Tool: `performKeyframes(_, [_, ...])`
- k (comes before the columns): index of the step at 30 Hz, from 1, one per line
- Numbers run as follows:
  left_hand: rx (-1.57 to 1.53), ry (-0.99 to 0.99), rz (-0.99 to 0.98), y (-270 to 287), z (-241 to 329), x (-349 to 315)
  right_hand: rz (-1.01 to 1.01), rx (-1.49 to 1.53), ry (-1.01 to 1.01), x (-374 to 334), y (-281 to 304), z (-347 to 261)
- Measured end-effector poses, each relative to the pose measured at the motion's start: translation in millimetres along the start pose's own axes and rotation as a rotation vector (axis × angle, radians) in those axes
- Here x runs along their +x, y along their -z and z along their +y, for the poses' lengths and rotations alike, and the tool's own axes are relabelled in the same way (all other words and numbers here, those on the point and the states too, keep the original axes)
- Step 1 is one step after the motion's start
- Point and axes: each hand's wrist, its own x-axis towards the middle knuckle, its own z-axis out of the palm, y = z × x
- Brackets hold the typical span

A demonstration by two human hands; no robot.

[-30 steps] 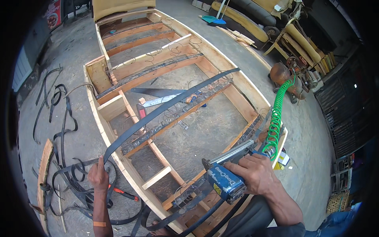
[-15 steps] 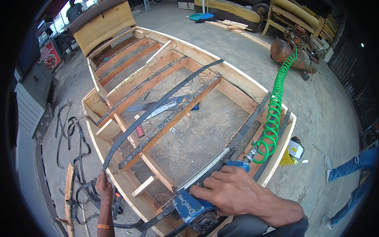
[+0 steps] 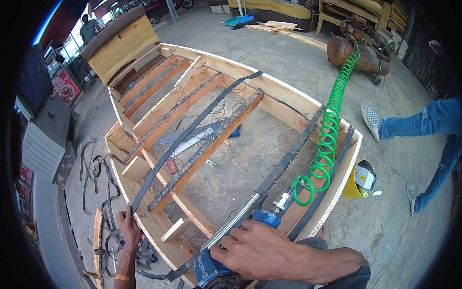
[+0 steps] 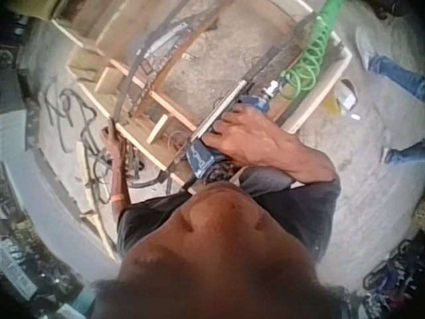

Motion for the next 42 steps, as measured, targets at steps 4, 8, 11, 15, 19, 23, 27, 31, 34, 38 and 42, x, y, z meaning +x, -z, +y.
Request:
performKeyframes(4, [-0.049,0.061,-0.052,8.6,17.8,-1.3,-0.035,-0.055,0.013,0.0,-3.2,0.1])
performKeyframes(8, [-0.07,-0.026,0.02,27.7,33.9,13.2,-0.042,-0.037,0.049,0.5,-6.7,-1.0])
performKeyframes(11, [-0.137,-0.164,0.145,33.7,89.0,71.2,-0.042,-0.032,0.031,-1.1,-2.5,-4.0])
performKeyframes(15, [-0.4,-0.279,0.079,-4.3,205.3,180.5,-0.028,-0.066,0.015,-12.6,2.7,-3.8])
performKeyframes(19, [-0.193,-0.07,0.113,-78.2,252.9,259.9,-0.021,-0.003,0.067,-22.1,15.8,-5.5])
performKeyframes(23, [-0.28,0.321,-0.082,-110.9,281.0,282.4,-0.115,0.052,0.056,-56.4,32.1,4.8])
performKeyframes(27, [-0.495,0.309,0.068,-117.4,290.3,265.1,-0.153,-0.006,0.053,-91.0,48.7,17.8])
performKeyframes(31, [-0.519,0.194,0.204,-110.0,295.8,256.3,-0.114,-0.021,0.089,-119.7,50.2,43.0])
performKeyframes(34, [-0.591,0.225,0.211,-106.8,297.3,259.8,-0.102,0.038,0.123,-134.4,58.0,60.9])
performKeyframes(38, [-0.491,0.169,0.269,-98.1,311.1,260.2,0.022,0.056,0.122,-156.9,68.2,89.8])
performKeyframes(42, [-0.589,0.293,-0.114,-82.4,330.7,272.2,0.312,0.076,-0.016,-185.6,60.8,127.7])
